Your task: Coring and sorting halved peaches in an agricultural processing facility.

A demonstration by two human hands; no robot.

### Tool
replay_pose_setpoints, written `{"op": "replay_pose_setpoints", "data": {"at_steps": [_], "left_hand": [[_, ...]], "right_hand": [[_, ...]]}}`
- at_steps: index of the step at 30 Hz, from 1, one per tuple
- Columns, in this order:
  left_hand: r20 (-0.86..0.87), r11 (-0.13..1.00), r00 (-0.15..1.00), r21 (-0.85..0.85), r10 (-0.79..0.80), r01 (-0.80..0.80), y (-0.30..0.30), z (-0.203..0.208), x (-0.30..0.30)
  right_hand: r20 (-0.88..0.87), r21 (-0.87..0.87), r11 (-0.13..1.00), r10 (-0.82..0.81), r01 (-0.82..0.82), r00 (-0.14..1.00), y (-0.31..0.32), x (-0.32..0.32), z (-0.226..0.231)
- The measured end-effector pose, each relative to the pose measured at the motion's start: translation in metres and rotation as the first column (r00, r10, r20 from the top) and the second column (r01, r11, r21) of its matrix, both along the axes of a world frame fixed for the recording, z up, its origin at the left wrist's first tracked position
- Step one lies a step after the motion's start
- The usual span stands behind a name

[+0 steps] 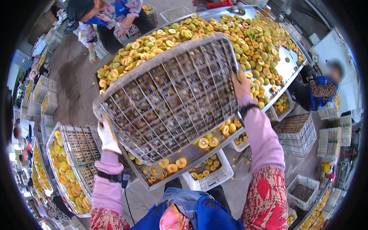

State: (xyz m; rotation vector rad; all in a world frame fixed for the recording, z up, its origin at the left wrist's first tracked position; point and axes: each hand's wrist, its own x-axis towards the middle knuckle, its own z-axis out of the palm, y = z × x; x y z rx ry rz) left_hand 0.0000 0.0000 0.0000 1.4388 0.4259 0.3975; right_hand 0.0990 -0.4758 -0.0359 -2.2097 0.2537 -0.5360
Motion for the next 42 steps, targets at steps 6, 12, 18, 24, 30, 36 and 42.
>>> {"op": "replay_pose_setpoints", "data": {"at_steps": [6, 12, 18, 24, 30, 36, 42], "left_hand": [[-0.02, 0.984, 0.988, -0.085, 0.153, -0.154, -0.012, 0.02, -0.087], [0.002, 0.978, 0.979, -0.041, 0.204, -0.203, 0.001, 0.011, -0.074], [0.181, 0.972, 0.978, -0.229, 0.101, -0.058, 0.001, -0.001, -0.086], [0.349, 0.976, 0.937, -0.199, -0.012, 0.086, -0.028, 0.008, -0.069], [0.261, 0.986, 0.96, -0.101, -0.102, 0.133, -0.056, 0.028, -0.057], [0.206, 0.995, 0.977, -0.071, -0.051, 0.067, -0.046, 0.009, -0.08], [0.087, 0.992, 0.989, -0.058, 0.12, -0.116, -0.069, 0.027, -0.143]], "right_hand": [[0.071, 0.035, 0.998, -0.06, 0.058, 0.996, 0.01, -0.061, 0.031], [0.077, -0.147, 0.986, -0.061, 0.072, 0.995, 0.015, -0.016, 0.037], [0.07, -0.127, 0.947, -0.288, 0.295, 0.955, 0.015, -0.025, 0.038], [0.217, -0.043, 0.942, -0.315, 0.332, 0.924, -0.04, -0.048, 0.091], [0.186, -0.055, 0.951, -0.29, 0.305, 0.939, -0.075, -0.061, 0.058], [0.122, 0.166, 0.981, -0.125, 0.104, 0.985, -0.097, -0.057, 0.029], [0.072, 0.441, 0.897, -0.069, 0.03, 0.995, -0.084, -0.101, 0.059]]}}
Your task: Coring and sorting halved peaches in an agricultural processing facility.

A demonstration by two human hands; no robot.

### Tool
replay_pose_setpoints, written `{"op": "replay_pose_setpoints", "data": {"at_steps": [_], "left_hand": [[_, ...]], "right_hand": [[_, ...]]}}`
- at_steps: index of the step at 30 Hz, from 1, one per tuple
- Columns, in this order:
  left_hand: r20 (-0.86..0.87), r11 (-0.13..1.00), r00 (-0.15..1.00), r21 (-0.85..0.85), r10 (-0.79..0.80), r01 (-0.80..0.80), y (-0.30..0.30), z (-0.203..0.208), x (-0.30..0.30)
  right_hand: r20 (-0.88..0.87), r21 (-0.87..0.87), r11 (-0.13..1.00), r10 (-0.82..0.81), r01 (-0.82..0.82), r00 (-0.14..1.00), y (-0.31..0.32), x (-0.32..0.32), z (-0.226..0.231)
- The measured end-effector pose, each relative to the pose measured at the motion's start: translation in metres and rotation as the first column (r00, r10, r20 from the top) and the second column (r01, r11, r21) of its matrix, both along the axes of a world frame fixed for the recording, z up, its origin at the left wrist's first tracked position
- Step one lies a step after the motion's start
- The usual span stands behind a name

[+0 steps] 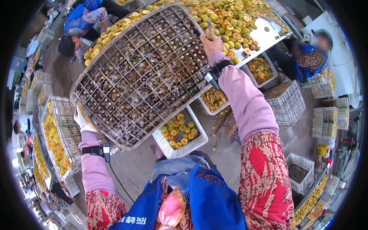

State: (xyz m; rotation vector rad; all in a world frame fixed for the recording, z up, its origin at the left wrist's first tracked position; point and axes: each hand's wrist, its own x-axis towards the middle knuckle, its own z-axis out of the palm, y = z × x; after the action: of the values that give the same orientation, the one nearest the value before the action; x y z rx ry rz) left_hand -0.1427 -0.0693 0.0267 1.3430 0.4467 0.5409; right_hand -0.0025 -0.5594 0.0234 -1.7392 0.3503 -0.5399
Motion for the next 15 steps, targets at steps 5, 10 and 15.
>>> {"op": "replay_pose_setpoints", "data": {"at_steps": [5, 10, 15], "left_hand": [[-0.002, 0.997, 0.997, -0.003, 0.076, -0.076, -0.012, 0.024, -0.031], [-0.147, 0.966, 0.971, -0.148, 0.191, -0.213, -0.035, 0.06, -0.072], [0.397, 0.986, 0.917, 0.143, 0.023, -0.087, -0.007, 0.05, -0.157]], "right_hand": [[0.018, 0.128, 0.99, 0.061, -0.063, 0.998, 0.007, -0.006, 0.005], [0.004, 0.143, 0.973, 0.18, -0.179, 0.984, 0.011, -0.013, 0.032], [0.058, 0.229, 0.924, 0.302, -0.307, 0.952, 0.01, -0.067, 0.072]]}}
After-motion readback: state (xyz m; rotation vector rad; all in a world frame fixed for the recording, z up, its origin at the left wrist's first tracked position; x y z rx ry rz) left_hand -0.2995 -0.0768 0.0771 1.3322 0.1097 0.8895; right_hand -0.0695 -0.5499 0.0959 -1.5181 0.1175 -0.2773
